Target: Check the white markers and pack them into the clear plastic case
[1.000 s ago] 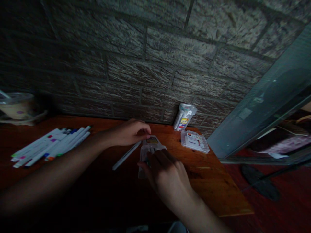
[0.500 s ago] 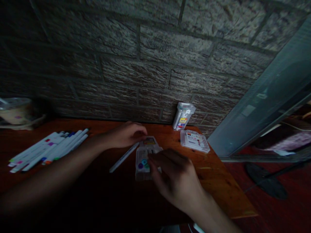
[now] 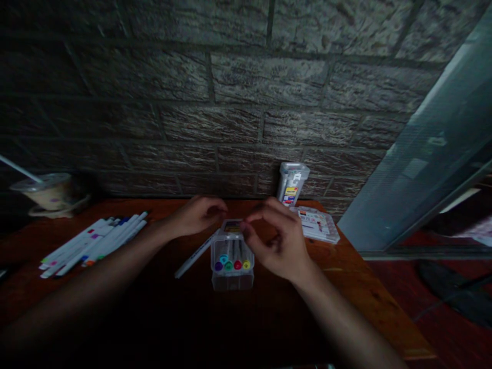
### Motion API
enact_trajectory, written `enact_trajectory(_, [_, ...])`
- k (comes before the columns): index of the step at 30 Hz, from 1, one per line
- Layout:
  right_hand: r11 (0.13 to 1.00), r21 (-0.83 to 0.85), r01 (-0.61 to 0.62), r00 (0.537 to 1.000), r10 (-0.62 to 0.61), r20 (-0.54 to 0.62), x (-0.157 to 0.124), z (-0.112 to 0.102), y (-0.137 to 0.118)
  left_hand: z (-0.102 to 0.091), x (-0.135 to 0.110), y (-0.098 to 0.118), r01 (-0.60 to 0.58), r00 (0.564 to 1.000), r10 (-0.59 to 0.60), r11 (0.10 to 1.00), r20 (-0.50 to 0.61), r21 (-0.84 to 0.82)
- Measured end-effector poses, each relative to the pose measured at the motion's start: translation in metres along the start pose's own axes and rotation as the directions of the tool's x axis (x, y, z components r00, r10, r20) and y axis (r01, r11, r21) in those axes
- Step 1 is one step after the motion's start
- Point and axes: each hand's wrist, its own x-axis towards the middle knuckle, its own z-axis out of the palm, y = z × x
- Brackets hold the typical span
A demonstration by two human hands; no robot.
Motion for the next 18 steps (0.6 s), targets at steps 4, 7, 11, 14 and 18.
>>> enact_trajectory(4, [0.991,0.003,0.132,0.983,-0.131,0.131,-0.010,-0.005,-0.017,0.000,-0.020,0.001,0.155,0.952,-0.157,0.987,-0.264,-0.031])
enact_trajectory(7, [0.985,-0.005,0.173,0.964,-0.168,0.206,-0.010,-0.001,-0.019,0.006,-0.042,0.000,0.257,0.880,-0.262,0.964,-0.395,-0.068])
enact_trajectory(11, [0.980,0.006,0.197,0.935,-0.190,0.301,-0.014,0.006,-0.019,0.017,-0.061,-0.002,0.294,0.809,-0.335,0.942,-0.483,-0.162])
enact_trajectory(14, [0.980,-0.018,0.198,0.917,-0.179,0.356,-0.018,0.010,-0.018,0.022,-0.063,0.000,0.277,0.815,-0.330,0.944,-0.476,-0.180])
enact_trajectory(18, [0.983,-0.037,0.181,0.902,-0.151,0.405,-0.020,0.013,-0.016,0.026,-0.064,0.003,0.269,0.842,-0.318,0.948,-0.436,-0.173])
